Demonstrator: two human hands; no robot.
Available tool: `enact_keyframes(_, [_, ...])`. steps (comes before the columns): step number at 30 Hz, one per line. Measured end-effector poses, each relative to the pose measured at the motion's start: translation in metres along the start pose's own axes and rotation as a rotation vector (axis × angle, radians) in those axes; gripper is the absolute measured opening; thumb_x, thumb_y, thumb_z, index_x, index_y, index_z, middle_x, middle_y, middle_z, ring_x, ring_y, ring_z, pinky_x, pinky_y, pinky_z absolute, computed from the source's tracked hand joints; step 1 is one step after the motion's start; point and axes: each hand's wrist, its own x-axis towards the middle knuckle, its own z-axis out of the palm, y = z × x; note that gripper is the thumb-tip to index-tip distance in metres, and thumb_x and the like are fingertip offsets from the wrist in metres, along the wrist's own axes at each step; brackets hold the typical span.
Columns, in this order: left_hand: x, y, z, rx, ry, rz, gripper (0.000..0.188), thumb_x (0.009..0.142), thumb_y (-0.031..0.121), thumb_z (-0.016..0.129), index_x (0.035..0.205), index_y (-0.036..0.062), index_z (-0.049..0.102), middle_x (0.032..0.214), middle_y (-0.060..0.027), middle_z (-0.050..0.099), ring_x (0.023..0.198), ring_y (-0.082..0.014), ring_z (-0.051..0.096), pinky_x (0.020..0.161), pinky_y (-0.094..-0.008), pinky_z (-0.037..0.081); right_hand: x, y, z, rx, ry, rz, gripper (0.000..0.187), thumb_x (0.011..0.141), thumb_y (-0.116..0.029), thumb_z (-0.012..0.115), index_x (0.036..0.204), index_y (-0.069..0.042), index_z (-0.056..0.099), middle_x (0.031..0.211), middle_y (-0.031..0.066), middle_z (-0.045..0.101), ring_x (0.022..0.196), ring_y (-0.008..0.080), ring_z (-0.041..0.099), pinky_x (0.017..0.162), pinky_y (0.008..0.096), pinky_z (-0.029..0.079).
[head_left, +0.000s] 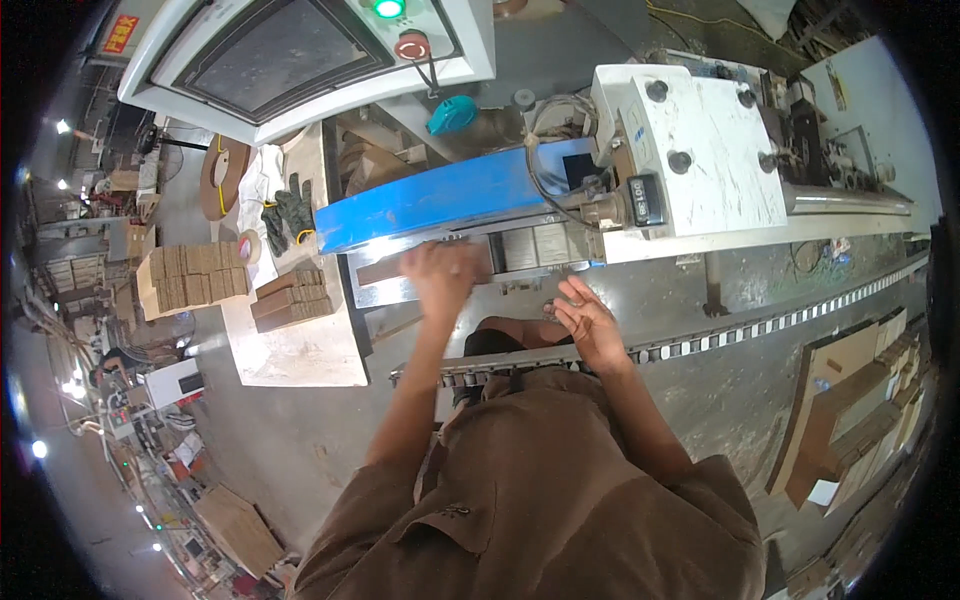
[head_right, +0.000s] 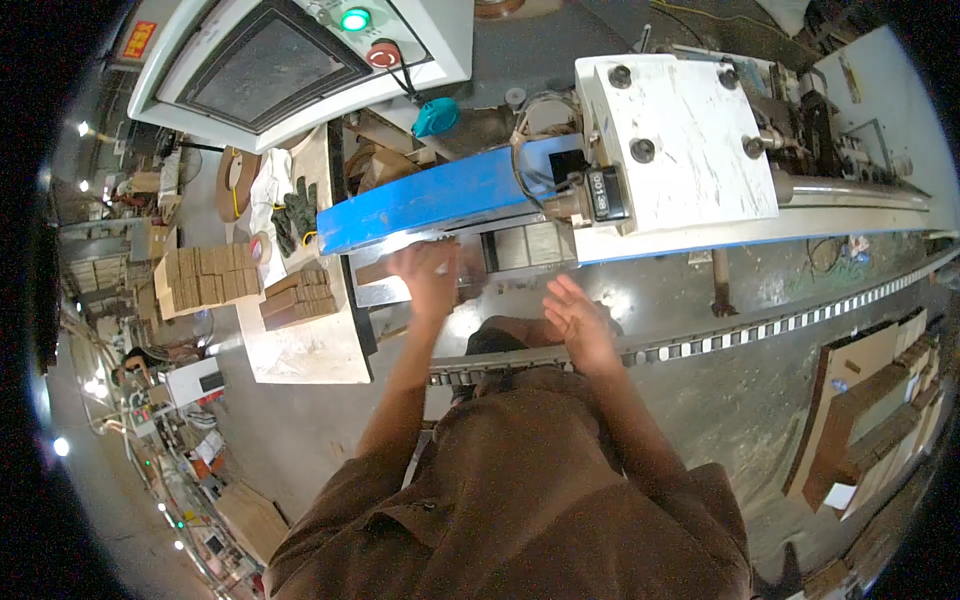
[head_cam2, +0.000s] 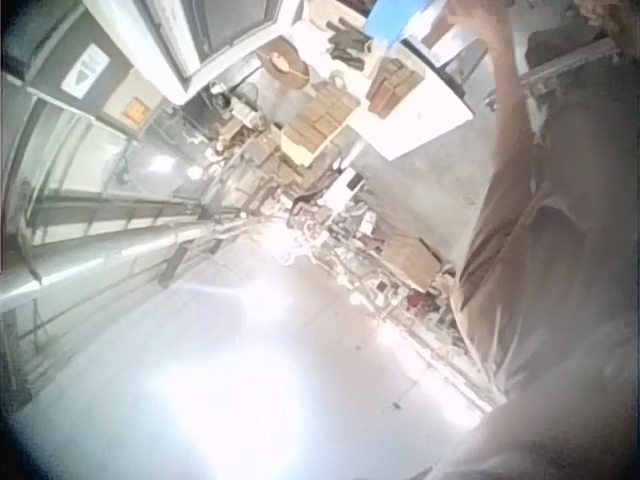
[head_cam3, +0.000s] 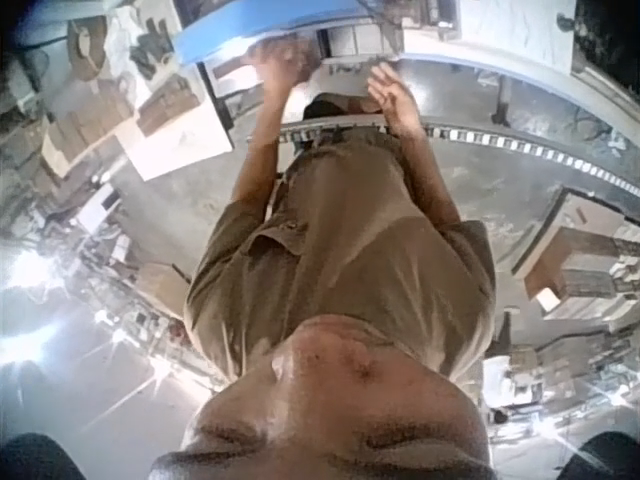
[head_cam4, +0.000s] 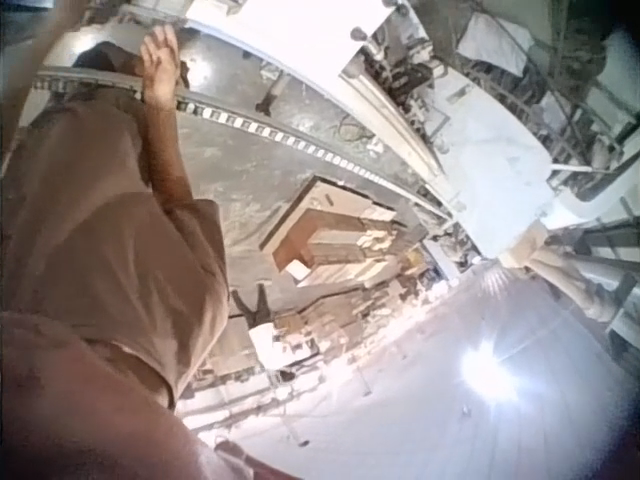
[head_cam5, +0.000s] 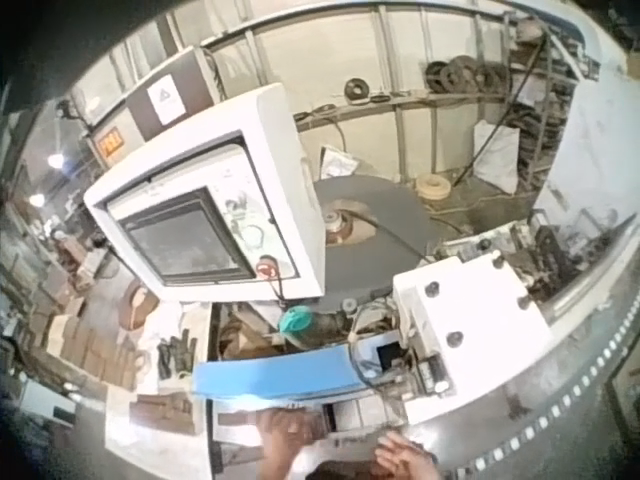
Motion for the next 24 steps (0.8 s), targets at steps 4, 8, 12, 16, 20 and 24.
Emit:
enact_keyframes(4, [-0.012, -0.057, -0.074, 0.098, -0.191, -0.113, 0.032, 0.082, 0.025, 0.083, 0.112, 0.0145, 0.079, 0.099, -0.0037, 0.072, 0.105, -0.0259, 0.060, 0.104, -0.0477, 0.033, 0.003, 0.001, 0.013, 0.000, -0.018, 0.054, 0.058, 0.100, -0.008, 0.051, 0.156, -0.003, 0.038, 0.153, 0.0114, 0.050, 0.125, 0.0222, 0.060, 0.113, 0.0378, 0.045])
enact_keyframes(8, [-0.017, -0.091, -0.097, 0.209, -0.310, -0.063, 0.051, 0.082, 0.028, 0.082, 0.130, 0.0146, 0.070, 0.119, -0.0052, 0.069, 0.117, -0.0289, 0.058, 0.108, -0.0501, 0.033, 0.010, -0.001, 0.028, -0.043, -0.132, 0.065, 0.058, 0.101, -0.013, 0.053, 0.155, -0.002, 0.039, 0.150, 0.0120, 0.052, 0.127, 0.0234, 0.059, 0.114, 0.0386, 0.043])
enact_keyframes(12, [-0.016, -0.106, -0.096, 0.234, -0.455, -0.078, 0.049, 0.084, 0.022, 0.078, 0.132, 0.0165, 0.068, 0.129, -0.0075, 0.064, 0.125, -0.0294, 0.053, 0.111, -0.0496, 0.033, 0.014, -0.011, 0.044, -0.103, -0.178, 0.073, 0.057, 0.102, -0.016, 0.055, 0.154, 0.000, 0.038, 0.147, 0.0135, 0.055, 0.127, 0.0250, 0.058, 0.113, 0.0396, 0.044])
enact_keyframes(16, [-0.008, -0.071, -0.094, 0.189, -0.287, -0.048, 0.043, 0.080, 0.020, 0.083, 0.121, 0.0158, 0.072, 0.118, -0.0070, 0.062, 0.113, -0.0321, 0.056, 0.103, -0.0479, 0.036, 0.012, -0.015, 0.037, -0.088, -0.150, 0.064, 0.052, 0.099, -0.014, 0.057, 0.149, -0.005, 0.048, 0.144, 0.0086, 0.057, 0.124, 0.0223, 0.060, 0.110, 0.0376, 0.046])
enact_keyframes(20, [-0.007, -0.014, -0.057, 0.088, -0.306, -0.023, 0.048, 0.079, 0.021, 0.084, 0.125, 0.0162, 0.071, 0.117, -0.0098, 0.059, 0.109, -0.0326, 0.055, 0.092, -0.0493, 0.041, 0.014, -0.005, 0.020, -0.019, 0.017, 0.093, 0.037, 0.101, -0.013, 0.058, 0.137, -0.006, 0.053, 0.140, 0.0087, 0.059, 0.122, 0.0219, 0.060, 0.107, 0.0363, 0.048])
enact_keyframes(24, [-0.001, 0.023, 0.005, -0.001, -0.283, 0.023, 0.046, 0.084, 0.020, 0.079, 0.129, 0.0158, 0.069, 0.115, -0.0103, 0.060, 0.106, -0.0322, 0.055, 0.091, -0.0484, 0.041, 0.025, 0.009, 0.015, -0.009, 0.051, 0.109, 0.042, 0.102, -0.013, 0.057, 0.143, -0.005, 0.050, 0.141, 0.0092, 0.058, 0.126, 0.0235, 0.058, 0.110, 0.0387, 0.047])
